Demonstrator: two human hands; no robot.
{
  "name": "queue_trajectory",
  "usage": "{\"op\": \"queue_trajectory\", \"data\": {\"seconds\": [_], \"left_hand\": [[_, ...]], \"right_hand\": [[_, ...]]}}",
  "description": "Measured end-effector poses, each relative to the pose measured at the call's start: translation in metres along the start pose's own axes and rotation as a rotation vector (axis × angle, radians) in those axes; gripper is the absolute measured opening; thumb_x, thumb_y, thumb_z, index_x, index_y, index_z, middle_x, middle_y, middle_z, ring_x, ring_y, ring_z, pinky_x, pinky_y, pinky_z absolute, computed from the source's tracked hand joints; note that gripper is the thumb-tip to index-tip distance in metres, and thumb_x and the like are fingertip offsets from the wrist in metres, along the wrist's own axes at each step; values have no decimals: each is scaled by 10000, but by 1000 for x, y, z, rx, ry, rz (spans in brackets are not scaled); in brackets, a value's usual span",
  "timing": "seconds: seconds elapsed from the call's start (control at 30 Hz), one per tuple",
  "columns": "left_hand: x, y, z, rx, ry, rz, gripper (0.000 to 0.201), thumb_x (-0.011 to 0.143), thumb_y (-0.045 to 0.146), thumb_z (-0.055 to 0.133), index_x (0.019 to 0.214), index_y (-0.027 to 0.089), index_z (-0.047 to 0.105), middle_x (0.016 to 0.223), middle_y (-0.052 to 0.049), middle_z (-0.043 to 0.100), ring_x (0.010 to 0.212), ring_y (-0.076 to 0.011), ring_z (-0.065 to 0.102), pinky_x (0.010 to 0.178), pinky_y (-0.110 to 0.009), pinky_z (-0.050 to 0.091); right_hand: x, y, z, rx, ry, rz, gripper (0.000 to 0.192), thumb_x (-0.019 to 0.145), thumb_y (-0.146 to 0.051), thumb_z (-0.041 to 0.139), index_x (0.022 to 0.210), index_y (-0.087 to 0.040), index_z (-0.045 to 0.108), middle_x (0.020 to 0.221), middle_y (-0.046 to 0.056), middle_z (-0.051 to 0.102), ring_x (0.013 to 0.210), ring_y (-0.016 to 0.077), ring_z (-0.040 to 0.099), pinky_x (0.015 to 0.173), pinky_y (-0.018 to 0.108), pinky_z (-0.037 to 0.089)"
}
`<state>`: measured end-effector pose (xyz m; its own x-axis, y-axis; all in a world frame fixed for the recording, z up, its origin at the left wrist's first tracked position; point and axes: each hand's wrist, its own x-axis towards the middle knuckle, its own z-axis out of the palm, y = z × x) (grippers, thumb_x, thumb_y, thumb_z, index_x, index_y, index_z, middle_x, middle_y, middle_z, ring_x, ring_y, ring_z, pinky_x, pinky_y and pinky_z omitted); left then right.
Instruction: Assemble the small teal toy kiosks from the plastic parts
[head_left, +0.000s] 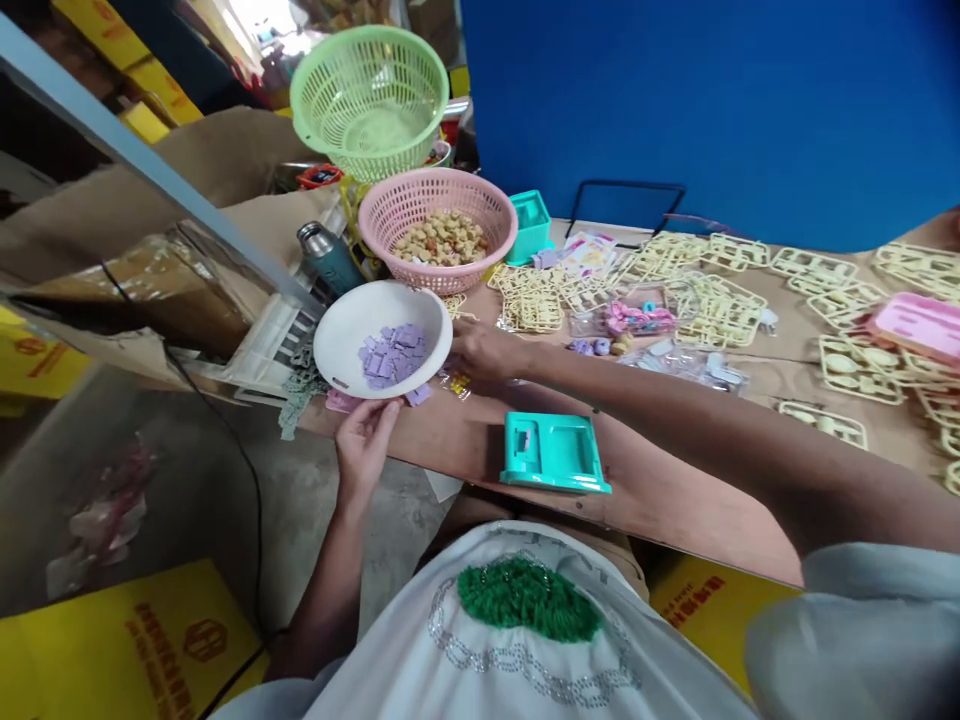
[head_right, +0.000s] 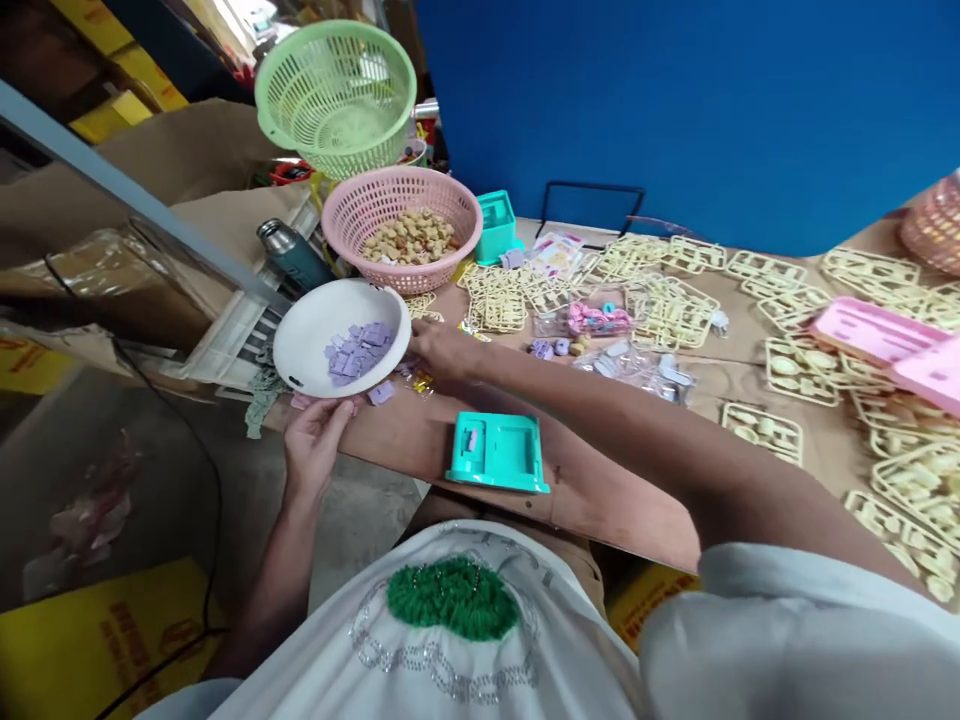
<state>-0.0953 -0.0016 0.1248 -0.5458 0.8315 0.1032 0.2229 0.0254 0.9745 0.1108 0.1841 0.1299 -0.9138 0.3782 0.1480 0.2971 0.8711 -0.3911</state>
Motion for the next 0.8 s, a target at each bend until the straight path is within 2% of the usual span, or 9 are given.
{"op": "queue_trajectory", "data": {"seconds": [0.07,0.2,0.3,0.4,0.53,0.63,0.73,0.8], "left_hand": [[-2,-3,-9,-5,66,23,414,723,527,903,902,167,809,886,-78,825,836,-202,756,832,-328,608],[4,-1,-21,-75,166,10,427,727,518,906,953,170,803,880,-65,811,788,-181,731,721,-278,573],[11,1,-20,-176,184,34,460,737,498,915,1039,173,792,925,-64,809,807,-173,731,766,-283,585],[13,-4,-15,-208,193,86,487,745,477,922,1094,181,755,969,-66,798,884,-191,750,854,-315,606],[1,-22,-11,30,140,203,399,866,491,819,1104,185,724,1072,-108,782,1026,-235,744,991,-395,593],[-12,-33,-8,280,82,375,276,959,438,720,1105,204,726,1135,-126,763,1134,-268,713,1075,-465,556],[-20,-38,-1,423,61,512,221,977,408,697,1073,213,736,1087,-119,751,1117,-282,702,1067,-478,552],[-21,-39,5,477,31,561,220,981,401,699,1085,213,745,1065,-118,753,1091,-287,703,1057,-475,547]], "right_hand": [[-8,-3,-4,88,65,113,267,978,-160,596,1168,-77,764,1192,196,704,1032,247,644,931,360,509],[-9,-14,-12,290,43,273,277,901,-138,646,1137,-75,777,1031,117,765,830,172,657,783,267,508],[4,-28,-14,363,-16,309,321,910,-112,603,1166,-79,793,1003,99,802,811,161,690,758,241,511],[16,-41,-12,247,-68,288,329,917,-115,598,1157,-86,822,1008,121,826,856,194,728,801,266,523],[18,-50,-6,192,-163,228,357,919,-181,653,1228,-181,831,1070,94,839,952,220,754,857,280,531],[8,-44,-6,211,-135,177,351,927,-188,658,1236,-187,826,1108,93,836,970,206,750,887,277,528],[-6,-35,-9,178,-94,164,309,942,-184,638,1181,-148,831,1102,118,829,948,206,735,878,293,519],[-14,-33,-11,146,-106,158,291,931,-239,689,1172,-156,830,1124,124,822,986,226,725,891,318,510]]}}
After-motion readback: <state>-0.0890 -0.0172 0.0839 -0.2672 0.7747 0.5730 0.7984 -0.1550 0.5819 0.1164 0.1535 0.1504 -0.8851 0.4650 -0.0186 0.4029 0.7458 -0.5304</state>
